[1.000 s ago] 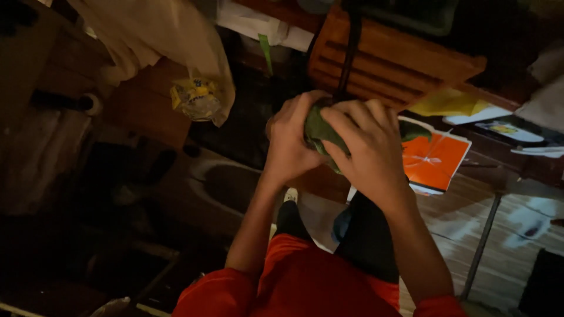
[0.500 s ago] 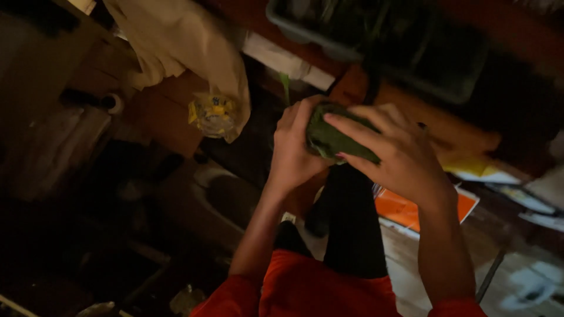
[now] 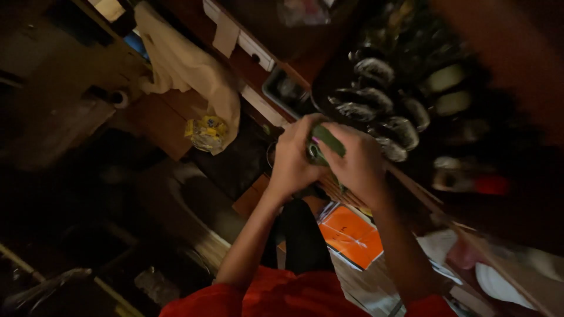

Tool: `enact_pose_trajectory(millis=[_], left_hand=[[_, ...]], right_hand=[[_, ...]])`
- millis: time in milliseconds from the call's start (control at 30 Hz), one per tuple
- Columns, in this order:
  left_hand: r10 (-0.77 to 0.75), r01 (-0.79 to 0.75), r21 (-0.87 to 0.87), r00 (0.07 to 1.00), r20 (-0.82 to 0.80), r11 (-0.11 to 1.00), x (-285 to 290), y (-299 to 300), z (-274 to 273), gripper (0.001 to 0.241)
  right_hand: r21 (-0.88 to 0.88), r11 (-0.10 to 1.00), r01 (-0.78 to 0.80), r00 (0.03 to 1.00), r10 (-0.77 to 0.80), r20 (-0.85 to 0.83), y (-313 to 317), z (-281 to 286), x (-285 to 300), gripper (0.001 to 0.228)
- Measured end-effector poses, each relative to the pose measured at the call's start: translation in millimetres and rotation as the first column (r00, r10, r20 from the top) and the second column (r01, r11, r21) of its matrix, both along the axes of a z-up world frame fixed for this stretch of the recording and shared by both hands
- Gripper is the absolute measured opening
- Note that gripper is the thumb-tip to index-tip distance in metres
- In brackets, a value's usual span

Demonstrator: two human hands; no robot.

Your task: The person is wiping and cleaning glass cups with a cloth.

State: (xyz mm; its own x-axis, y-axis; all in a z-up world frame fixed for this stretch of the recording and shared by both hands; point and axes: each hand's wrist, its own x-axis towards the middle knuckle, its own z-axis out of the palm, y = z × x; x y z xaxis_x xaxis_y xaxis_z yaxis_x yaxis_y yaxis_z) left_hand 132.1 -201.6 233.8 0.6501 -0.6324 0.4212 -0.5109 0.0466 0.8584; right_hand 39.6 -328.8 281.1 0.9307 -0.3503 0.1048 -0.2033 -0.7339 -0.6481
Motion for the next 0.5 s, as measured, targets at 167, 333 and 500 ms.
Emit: enact_pose_trajectory(millis=[167,333,500], left_hand=[[-0.205,0.195,-0.063,0.926,-0.317,0.979,8.1,9.1,75.9,0.085],[-0.113,0.115,-0.007,0.965,-0.235,0.993,-3.4,20.8,147.4,0.086],[-0.022,0.009,0.057,0.973,0.230,0.998,-8.4,27.2,186.8,0.073]], right_hand=[[0.174,0.976,-0.128,0.941,0.064,0.333,-8.1,57.7,-19.8,0.032],[-0.028,0.992,-0.120,0.928,0.122,0.352,-2.8,139.1,-31.3,0.033],[-0.410,0.877,-0.251,0.968,0.233,-0.095,16.3,205.5,-18.6,0.039]])
